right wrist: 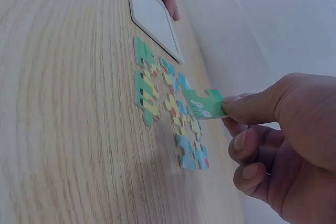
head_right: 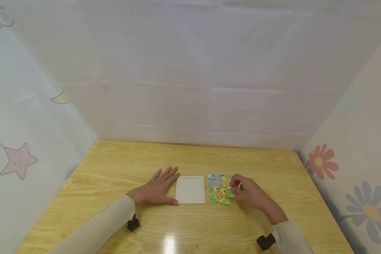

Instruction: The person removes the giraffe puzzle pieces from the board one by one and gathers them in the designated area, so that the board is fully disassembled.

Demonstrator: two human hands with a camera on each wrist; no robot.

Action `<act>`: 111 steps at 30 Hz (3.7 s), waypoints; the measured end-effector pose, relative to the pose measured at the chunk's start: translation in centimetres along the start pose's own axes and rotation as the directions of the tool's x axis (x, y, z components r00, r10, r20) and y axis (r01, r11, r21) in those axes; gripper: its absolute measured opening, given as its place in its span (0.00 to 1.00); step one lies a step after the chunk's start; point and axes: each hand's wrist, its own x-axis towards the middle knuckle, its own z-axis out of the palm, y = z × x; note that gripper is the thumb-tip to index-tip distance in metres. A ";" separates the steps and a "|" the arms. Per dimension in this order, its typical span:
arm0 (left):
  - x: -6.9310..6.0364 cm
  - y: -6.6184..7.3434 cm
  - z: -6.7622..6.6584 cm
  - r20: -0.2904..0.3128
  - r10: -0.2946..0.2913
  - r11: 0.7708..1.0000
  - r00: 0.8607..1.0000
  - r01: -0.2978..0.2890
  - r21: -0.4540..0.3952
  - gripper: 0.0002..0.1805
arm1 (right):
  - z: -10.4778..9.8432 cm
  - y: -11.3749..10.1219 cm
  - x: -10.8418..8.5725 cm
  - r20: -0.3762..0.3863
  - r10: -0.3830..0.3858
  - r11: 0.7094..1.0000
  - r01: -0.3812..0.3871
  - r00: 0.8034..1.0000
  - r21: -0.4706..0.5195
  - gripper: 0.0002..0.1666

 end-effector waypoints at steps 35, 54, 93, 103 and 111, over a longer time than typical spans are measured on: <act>0.0 0.0 -0.1 -0.003 0.010 1.000 1.000 -0.010 -0.008 0.64 | 0.0 2.7 -1.5 0.086 0.054 0.997 -0.059 0.995 0.056 0.04; 0.2 -0.1 -0.2 0.004 0.006 1.000 1.000 -0.006 0.016 0.64 | 0.2 3.2 -1.3 0.059 0.082 0.996 -0.084 0.995 0.027 0.04; -0.3 0.1 -1.3 0.060 0.003 1.000 0.998 -0.003 0.003 0.65 | 0.0 2.7 -2.0 0.044 0.105 0.994 -0.106 0.994 0.032 0.10; -0.6 -0.1 -2.3 0.076 0.013 0.999 0.997 -0.010 -0.038 0.65 | -0.4 2.8 -1.8 0.044 0.113 0.994 -0.113 0.993 0.003 0.12; -0.9 0.3 -4.7 0.171 -0.009 0.999 0.985 0.017 -0.046 0.61 | -1.6 2.1 -1.3 0.078 0.077 0.997 -0.076 0.994 -0.009 0.10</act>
